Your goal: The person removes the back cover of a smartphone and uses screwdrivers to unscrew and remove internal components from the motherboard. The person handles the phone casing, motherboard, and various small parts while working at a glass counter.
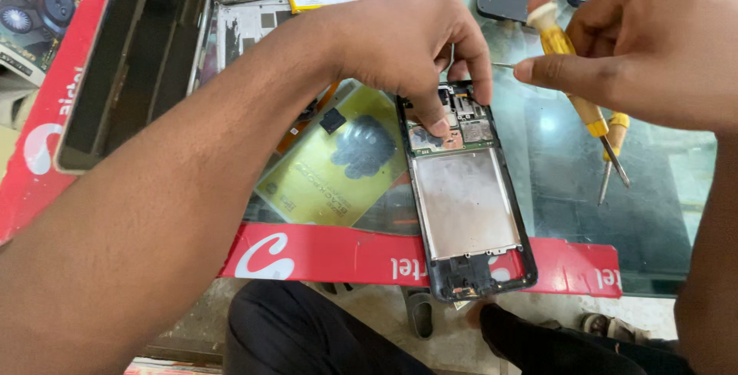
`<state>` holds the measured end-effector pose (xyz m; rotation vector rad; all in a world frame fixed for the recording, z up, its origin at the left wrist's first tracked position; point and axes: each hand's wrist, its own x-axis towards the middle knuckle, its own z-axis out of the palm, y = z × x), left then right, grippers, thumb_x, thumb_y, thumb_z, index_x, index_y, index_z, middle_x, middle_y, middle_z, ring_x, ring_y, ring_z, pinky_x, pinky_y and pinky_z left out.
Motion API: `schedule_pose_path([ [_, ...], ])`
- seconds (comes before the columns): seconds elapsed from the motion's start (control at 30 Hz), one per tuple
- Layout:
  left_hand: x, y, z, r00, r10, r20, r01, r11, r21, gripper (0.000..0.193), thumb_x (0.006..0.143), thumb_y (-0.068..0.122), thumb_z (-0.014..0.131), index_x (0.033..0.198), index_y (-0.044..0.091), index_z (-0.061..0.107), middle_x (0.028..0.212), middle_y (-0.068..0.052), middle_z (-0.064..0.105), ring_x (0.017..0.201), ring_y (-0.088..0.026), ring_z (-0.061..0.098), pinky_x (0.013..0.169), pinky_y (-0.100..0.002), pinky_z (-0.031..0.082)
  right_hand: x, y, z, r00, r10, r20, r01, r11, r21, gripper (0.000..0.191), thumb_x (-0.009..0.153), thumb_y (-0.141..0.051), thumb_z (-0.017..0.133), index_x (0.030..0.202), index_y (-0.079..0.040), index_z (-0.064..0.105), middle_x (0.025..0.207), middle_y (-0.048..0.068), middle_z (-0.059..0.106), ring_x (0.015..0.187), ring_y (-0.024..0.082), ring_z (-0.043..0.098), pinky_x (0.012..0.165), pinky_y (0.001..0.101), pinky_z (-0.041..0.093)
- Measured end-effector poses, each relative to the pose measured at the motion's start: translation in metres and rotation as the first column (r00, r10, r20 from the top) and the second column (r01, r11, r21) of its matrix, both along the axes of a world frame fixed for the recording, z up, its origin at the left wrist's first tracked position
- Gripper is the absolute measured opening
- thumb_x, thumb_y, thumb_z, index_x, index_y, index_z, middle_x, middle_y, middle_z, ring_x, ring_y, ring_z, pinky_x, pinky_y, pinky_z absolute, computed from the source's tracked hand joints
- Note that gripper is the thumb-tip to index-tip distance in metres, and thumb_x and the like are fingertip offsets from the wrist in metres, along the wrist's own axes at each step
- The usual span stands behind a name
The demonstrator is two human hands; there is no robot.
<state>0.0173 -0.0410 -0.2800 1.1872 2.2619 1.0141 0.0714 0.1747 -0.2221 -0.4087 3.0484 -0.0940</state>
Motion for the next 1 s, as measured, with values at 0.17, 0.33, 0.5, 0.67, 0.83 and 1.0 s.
schedule_pose_path([
  [0.17, 0.002, 0.000, 0.002, 0.999, 0.025, -0.026, -0.027, 0.999, -0.045, 0.054, 0.053, 0.018, 0.098, 0.105, 0.016, 0.082, 0.088, 0.003, 0.064, 0.069, -0.011, 0.060, 0.056, -0.030, 0.046, -0.014, 0.008, -0.001, 0.999, 0.009, 0.045, -0.025, 0.933, 0.360, 0.044, 0.089, -0.046, 0.079, 0.119, -0.016, 0.066, 0.073, 0.006, 0.077, 0.056, 0.016, 0.072, 0.057, 0.0320, 0.056],
  [0.33, 0.001, 0.001, 0.000, 0.999, 0.020, 0.041, -0.020, 1.000, 0.000, 0.052, 0.054, 0.012, 0.093, 0.105, 0.015, 0.081, 0.088, 0.003, 0.074, 0.074, -0.009, 0.070, 0.062, -0.027, 0.053, -0.015, 0.040, -0.004, 0.974, -0.220, 0.057, 0.213, 0.972, 0.098, 0.039, 0.094, -0.029, 0.079, 0.116, 0.000, 0.063, 0.074, 0.022, 0.075, 0.058, 0.029, 0.076, 0.052, 0.0427, 0.061],
  [0.5, 0.000, 0.002, -0.002, 0.999, 0.016, 0.029, -0.016, 1.000, 0.007, 0.051, 0.054, 0.010, 0.094, 0.103, 0.014, 0.081, 0.087, 0.001, 0.074, 0.075, -0.011, 0.070, 0.062, -0.028, 0.054, 0.001, 0.084, -0.039, 0.893, -0.450, -0.002, 0.449, 0.892, 0.057, 0.056, 0.090, -0.019, 0.085, 0.124, 0.009, 0.050, 0.078, 0.033, 0.070, 0.060, 0.038, 0.073, 0.055, 0.0463, 0.060],
  [0.67, 0.002, 0.000, 0.000, 1.000, 0.023, -0.020, -0.023, 1.000, 0.000, 0.051, 0.054, 0.008, 0.095, 0.103, 0.013, 0.082, 0.088, 0.000, 0.072, 0.074, -0.012, 0.069, 0.061, -0.029, 0.053, 0.005, 0.135, -0.076, 0.960, -0.281, -0.011, 0.268, 0.927, -0.261, 0.052, 0.093, -0.020, 0.082, 0.126, 0.006, 0.050, 0.080, 0.026, 0.069, 0.060, 0.029, 0.075, 0.051, 0.0393, 0.063],
  [0.83, 0.002, 0.001, 0.002, 0.999, 0.017, 0.051, -0.017, 1.000, 0.014, 0.049, 0.057, 0.006, 0.092, 0.104, 0.013, 0.081, 0.086, 0.000, 0.075, 0.073, -0.009, 0.072, 0.062, -0.026, 0.056, -0.005, 0.144, -0.072, 0.953, -0.260, -0.153, 0.155, 0.857, -0.491, 0.036, 0.100, -0.018, 0.075, 0.122, 0.004, 0.056, 0.089, 0.021, 0.070, 0.071, 0.024, 0.075, 0.063, 0.0342, 0.063],
  [1.0, 0.001, 0.001, 0.001, 0.998, 0.027, 0.049, -0.026, 1.000, -0.012, 0.048, 0.057, 0.007, 0.093, 0.104, 0.012, 0.081, 0.082, 0.000, 0.074, 0.071, -0.010, 0.071, 0.060, -0.027, 0.054, 0.002, 0.081, -0.042, 0.979, -0.065, -0.195, -0.086, 0.732, -0.675, 0.023, 0.106, -0.015, 0.066, 0.120, 0.001, 0.060, 0.099, 0.015, 0.071, 0.083, 0.019, 0.075, 0.076, 0.0291, 0.062],
])
